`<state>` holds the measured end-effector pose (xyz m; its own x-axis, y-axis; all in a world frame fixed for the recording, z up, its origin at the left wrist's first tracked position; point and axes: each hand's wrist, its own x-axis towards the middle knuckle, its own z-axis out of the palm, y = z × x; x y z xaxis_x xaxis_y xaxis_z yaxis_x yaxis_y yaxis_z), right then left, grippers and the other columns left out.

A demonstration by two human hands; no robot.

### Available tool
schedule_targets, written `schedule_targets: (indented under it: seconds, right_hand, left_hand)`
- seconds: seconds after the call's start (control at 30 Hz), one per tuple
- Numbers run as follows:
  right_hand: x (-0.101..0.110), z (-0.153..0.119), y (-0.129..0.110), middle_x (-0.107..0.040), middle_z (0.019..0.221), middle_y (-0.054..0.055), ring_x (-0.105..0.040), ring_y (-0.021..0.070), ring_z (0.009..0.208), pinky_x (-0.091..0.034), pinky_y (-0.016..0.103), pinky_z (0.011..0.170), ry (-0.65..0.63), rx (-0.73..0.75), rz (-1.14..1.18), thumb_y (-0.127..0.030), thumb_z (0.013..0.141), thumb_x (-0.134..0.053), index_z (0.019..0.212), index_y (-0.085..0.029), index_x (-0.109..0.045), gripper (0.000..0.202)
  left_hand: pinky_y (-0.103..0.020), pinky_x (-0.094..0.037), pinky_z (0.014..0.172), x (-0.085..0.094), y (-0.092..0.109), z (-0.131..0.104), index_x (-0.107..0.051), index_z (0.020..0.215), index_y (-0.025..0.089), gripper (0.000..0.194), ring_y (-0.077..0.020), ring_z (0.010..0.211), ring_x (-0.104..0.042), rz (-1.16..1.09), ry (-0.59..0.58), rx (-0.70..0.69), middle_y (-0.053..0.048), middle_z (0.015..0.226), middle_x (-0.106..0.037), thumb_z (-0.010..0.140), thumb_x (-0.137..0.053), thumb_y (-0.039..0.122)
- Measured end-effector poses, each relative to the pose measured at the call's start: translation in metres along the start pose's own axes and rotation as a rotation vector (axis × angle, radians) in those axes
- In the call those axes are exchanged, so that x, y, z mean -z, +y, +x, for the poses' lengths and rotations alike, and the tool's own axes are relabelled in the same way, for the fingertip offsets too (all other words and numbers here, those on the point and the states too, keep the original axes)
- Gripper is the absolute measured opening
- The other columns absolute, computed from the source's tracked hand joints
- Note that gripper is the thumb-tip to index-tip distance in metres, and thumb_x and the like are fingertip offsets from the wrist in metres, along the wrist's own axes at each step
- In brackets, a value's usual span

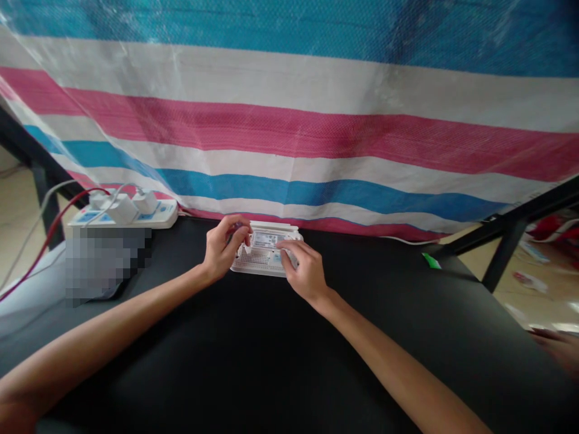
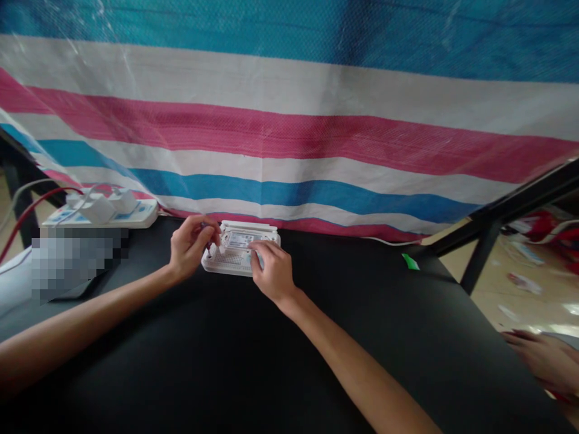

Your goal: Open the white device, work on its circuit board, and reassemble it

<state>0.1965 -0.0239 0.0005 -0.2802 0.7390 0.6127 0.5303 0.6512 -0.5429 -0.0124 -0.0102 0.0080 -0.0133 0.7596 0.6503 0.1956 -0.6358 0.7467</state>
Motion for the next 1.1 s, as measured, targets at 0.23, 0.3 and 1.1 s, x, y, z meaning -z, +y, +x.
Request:
schedule_targets:
  seconds: [0.23,0.3,1.1]
  right_hand:
    - [-0.016,-0.016,0.027,-0.067,0.128,0.013,-0.058,0.0274,0.125,-0.048,0.050,0.109,-0.038,0.106,-0.175,-0.022,0.095,-0.048,0.114,-0.020,-0.068,0.027]
    - [-0.016,-0.017,0.028,-0.067,0.128,0.014,-0.058,0.0274,0.125,-0.047,0.050,0.109,-0.035,0.111,-0.182,-0.022,0.096,-0.047,0.114,-0.019,-0.067,0.027]
    - [-0.017,-0.017,0.028,-0.066,0.130,0.013,-0.055,0.0261,0.129,-0.043,0.048,0.112,-0.078,0.060,-0.191,-0.027,0.097,-0.042,0.115,-0.019,-0.067,0.032]
  left_hand:
    - [-0.020,-0.045,0.048,0.001,-0.012,-0.003,-0.062,0.102,0.020,0.013,-0.0082,0.059,-0.061,-0.151,0.107,-0.007,-0.003,0.092,-0.067,0.098,-0.055,0.030]
    - [-0.021,-0.049,0.053,0.002,-0.013,-0.003,-0.068,0.102,0.021,0.012,-0.0099,0.068,-0.062,-0.051,0.184,-0.027,-0.003,0.095,-0.065,0.091,-0.067,0.027]
    - [-0.029,-0.051,0.067,0.003,-0.002,-0.005,-0.077,0.096,0.025,0.014,-0.0155,0.076,-0.061,0.052,0.204,-0.126,-0.003,0.089,-0.065,0.088,-0.071,0.035]
